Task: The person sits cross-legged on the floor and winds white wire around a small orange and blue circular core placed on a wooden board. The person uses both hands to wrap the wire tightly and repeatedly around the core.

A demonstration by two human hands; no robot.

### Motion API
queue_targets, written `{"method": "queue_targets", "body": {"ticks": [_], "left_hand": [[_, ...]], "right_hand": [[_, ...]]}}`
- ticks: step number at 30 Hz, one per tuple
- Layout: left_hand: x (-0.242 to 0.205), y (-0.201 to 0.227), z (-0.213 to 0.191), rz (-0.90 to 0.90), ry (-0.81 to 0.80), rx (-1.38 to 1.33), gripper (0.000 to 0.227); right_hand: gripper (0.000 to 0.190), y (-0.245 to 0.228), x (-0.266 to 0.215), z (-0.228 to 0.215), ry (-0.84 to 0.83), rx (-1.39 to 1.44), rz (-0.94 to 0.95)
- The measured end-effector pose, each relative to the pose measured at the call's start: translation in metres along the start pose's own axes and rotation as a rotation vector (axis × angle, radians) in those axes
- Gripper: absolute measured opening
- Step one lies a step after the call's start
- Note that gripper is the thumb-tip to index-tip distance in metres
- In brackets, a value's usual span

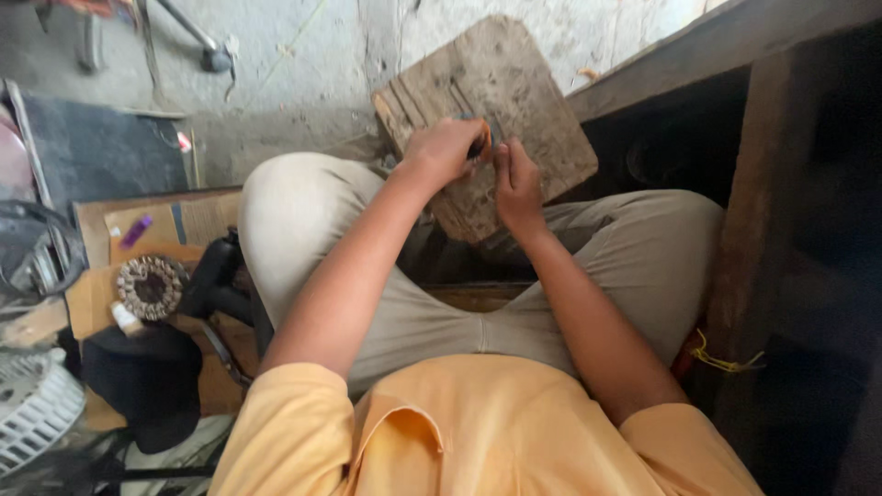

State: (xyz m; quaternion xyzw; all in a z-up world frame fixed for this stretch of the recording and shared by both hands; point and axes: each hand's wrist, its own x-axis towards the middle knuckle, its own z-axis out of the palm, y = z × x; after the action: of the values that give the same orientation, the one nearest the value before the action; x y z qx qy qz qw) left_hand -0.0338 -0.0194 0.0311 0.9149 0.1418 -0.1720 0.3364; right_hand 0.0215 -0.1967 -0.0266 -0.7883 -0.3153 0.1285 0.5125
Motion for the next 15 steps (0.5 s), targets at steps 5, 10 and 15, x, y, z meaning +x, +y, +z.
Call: {"method": "queue_targets", "body": {"ticks": [5,10,15], "left_hand": [[0.006,0.005,0.005,-0.066,0.025,0.107,0.029],[0.008,0.0,0.012,-0.049,0.076,0.109,0.031],[0.014,-0.008,0.028,-0.046,0.169,0.113,0.023]], "right_hand": [[0.014,-0.035,-0.009,-0.017,-0.01,-0.121,-0.106],[0.013,-0.047,-0.009,-0.012,-0.09,-0.438,-0.071],[0.009,-0.022,-0.008,-0.009,-0.151,-0.465,-0.092]]}}
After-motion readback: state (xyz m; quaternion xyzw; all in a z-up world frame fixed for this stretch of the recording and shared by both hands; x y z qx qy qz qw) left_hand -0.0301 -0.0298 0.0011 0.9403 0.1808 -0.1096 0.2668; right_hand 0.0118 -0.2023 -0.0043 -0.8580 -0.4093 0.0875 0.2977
